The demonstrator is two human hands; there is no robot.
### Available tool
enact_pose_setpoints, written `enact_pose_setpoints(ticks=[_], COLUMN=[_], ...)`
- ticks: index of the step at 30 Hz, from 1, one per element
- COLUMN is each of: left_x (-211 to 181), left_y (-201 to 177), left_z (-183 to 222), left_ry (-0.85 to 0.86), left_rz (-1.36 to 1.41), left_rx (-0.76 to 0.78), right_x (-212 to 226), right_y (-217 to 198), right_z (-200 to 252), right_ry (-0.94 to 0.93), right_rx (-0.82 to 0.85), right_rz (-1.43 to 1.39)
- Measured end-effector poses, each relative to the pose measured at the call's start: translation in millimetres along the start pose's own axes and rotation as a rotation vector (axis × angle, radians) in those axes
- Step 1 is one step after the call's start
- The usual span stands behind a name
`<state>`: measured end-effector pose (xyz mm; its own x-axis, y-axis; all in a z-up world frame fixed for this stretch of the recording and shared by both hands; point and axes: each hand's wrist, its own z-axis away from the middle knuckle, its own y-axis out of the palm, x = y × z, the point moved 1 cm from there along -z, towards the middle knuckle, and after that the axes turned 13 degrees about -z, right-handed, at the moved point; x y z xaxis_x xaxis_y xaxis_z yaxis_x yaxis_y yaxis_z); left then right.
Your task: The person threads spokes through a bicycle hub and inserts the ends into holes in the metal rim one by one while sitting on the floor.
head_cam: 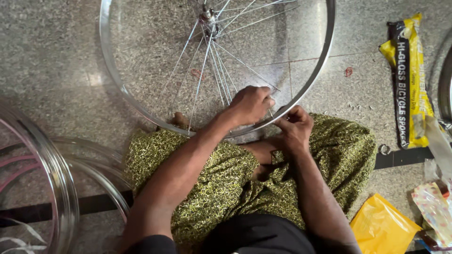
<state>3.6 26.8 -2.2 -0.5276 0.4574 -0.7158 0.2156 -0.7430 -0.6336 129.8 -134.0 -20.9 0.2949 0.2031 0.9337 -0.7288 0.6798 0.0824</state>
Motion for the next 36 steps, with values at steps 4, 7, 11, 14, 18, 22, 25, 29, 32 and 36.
enact_pose_setpoints(ticks=[4,7,11,14,18,22,25,29,32,36], left_x=[0.5,5.2,-11.9,-11.8,-3.2,-5.7,-5.7,-15.4,4.9,-5.0], left_y=[17.2,22.3,15.4,12.3,6.6,1.6,3.1,13.1,5.9,22.0], left_z=[-2.0,4.1,3.3,3.5,4.3,2.2,5.3,3.1,2.1,1.3], left_ry=[0.118,0.187,-0.078,-0.117,0.155,0.088,0.062,-0.188,0.143,-0.14], left_rz=[0.061,0.331,0.036,0.077,0.228,0.129,0.183,-0.082,0.343,-0.068], left_rx=[-0.049,0.104,0.217,0.201,0.123,0.173,0.182,0.271,0.235,0.283], right_x=[1.6,0.3,6.4,4.8,6.4,9.4,8.4,12.3,13.5,19.1], right_y=[-6.4,-12.7,-5.2,-4.8,-7.4,-7.5,-7.5,-5.8,-4.7,-5.8], right_z=[-1.1,1.7,-1.8,-0.2,-5.2,-6.7,-6.0,-6.8,-3.9,-6.1], right_ry=[-0.135,-0.134,-0.073,-0.062,-0.146,-0.038,0.0,0.034,0.013,0.087], right_rx=[0.085,0.105,0.08,0.076,0.15,0.138,0.154,0.144,0.199,0.131], right_rz=[-0.164,-0.03,-0.088,-0.026,-0.034,0.002,-0.013,0.141,0.083,0.287])
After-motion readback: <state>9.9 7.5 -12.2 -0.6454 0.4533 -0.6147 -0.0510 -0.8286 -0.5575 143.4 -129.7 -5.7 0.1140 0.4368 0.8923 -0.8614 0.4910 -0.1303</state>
